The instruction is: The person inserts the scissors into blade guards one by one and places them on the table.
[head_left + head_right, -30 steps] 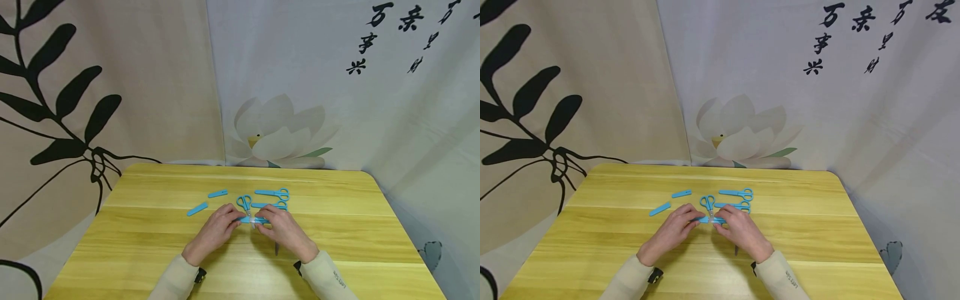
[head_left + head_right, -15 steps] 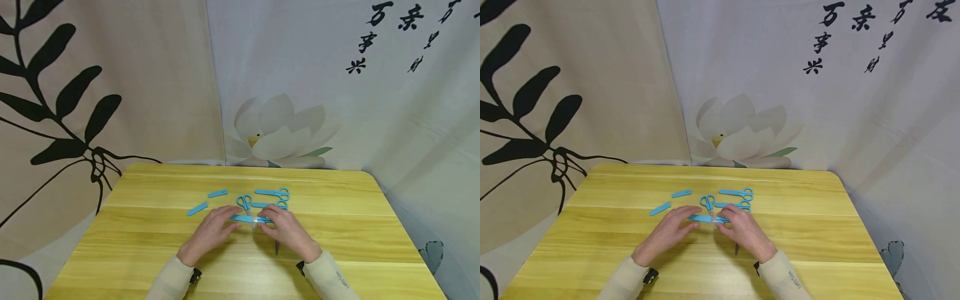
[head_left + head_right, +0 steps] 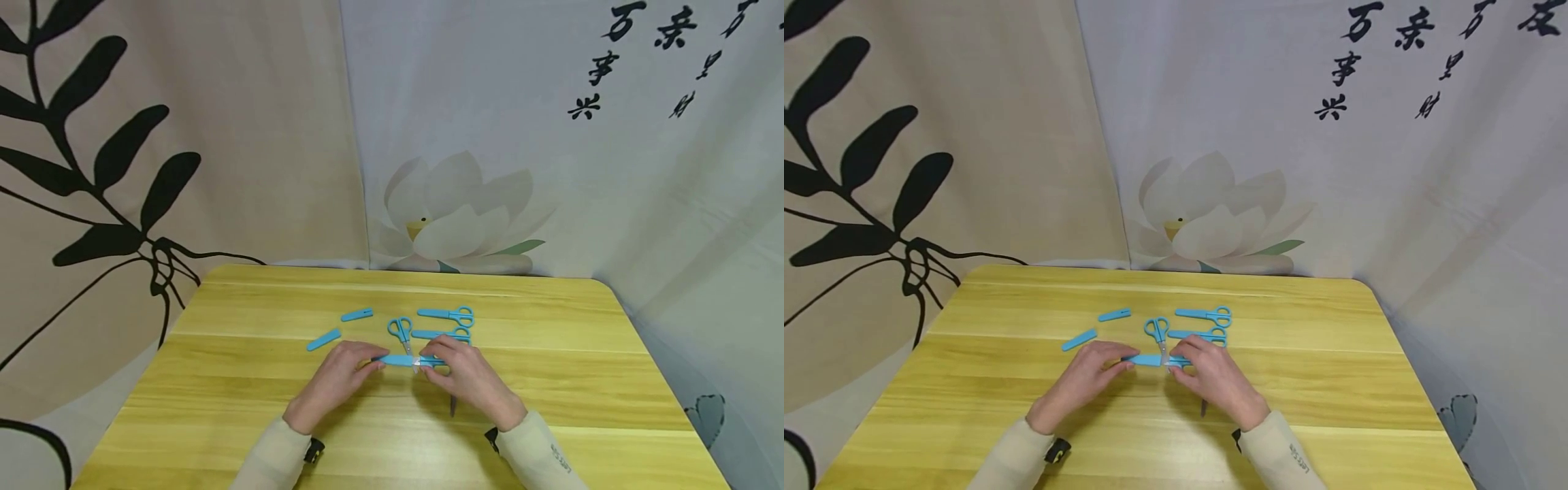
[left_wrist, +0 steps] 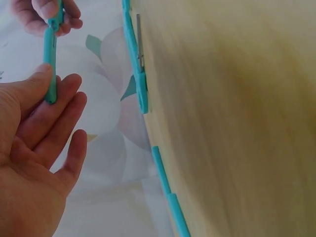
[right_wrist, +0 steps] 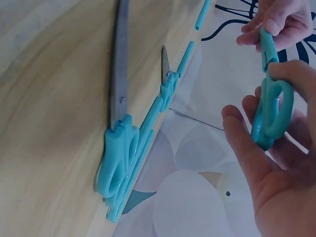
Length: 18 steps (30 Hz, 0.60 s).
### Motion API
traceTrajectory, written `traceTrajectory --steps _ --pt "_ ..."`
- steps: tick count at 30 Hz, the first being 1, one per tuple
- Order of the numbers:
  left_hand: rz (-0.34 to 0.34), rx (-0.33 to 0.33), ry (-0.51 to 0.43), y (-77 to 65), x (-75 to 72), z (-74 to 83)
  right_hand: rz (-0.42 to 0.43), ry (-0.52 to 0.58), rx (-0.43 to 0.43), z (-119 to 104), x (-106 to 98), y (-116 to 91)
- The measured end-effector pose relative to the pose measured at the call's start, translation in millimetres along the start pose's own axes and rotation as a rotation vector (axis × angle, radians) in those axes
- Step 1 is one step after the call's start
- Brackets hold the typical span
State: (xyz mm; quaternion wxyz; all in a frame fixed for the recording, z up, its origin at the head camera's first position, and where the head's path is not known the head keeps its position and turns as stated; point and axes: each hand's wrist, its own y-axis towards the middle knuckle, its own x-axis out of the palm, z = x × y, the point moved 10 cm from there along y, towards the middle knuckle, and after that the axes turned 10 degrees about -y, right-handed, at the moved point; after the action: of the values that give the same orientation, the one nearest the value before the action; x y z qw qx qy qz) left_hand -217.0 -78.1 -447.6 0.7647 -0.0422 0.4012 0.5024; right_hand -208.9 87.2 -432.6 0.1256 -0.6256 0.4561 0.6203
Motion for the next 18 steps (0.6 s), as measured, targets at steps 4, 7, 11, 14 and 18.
traceTrajectory --steps 4,7,11,14,18 --pt "0.004 0.052 0.022 -1.1 1.8 3.0 -0.001 -0.003 -0.013 -1.5 0.4 -0.6" --pt "0.01 0.072 0.034 -1.2 2.1 4.6 0.008 -0.012 -0.017 -2.8 -0.2 -0.7" --pt "0.025 0.081 0.044 -1.3 1.8 5.3 0.025 -0.022 -0.026 -4.8 -1.7 0.0" --pt "0.032 0.086 0.048 -1.5 1.3 5.9 0.028 -0.023 -0.026 -5.3 -2.2 0.4" --pt "0.032 0.09 0.048 -1.6 1.2 6.7 0.021 -0.017 -0.023 -4.9 -2.2 0.5"
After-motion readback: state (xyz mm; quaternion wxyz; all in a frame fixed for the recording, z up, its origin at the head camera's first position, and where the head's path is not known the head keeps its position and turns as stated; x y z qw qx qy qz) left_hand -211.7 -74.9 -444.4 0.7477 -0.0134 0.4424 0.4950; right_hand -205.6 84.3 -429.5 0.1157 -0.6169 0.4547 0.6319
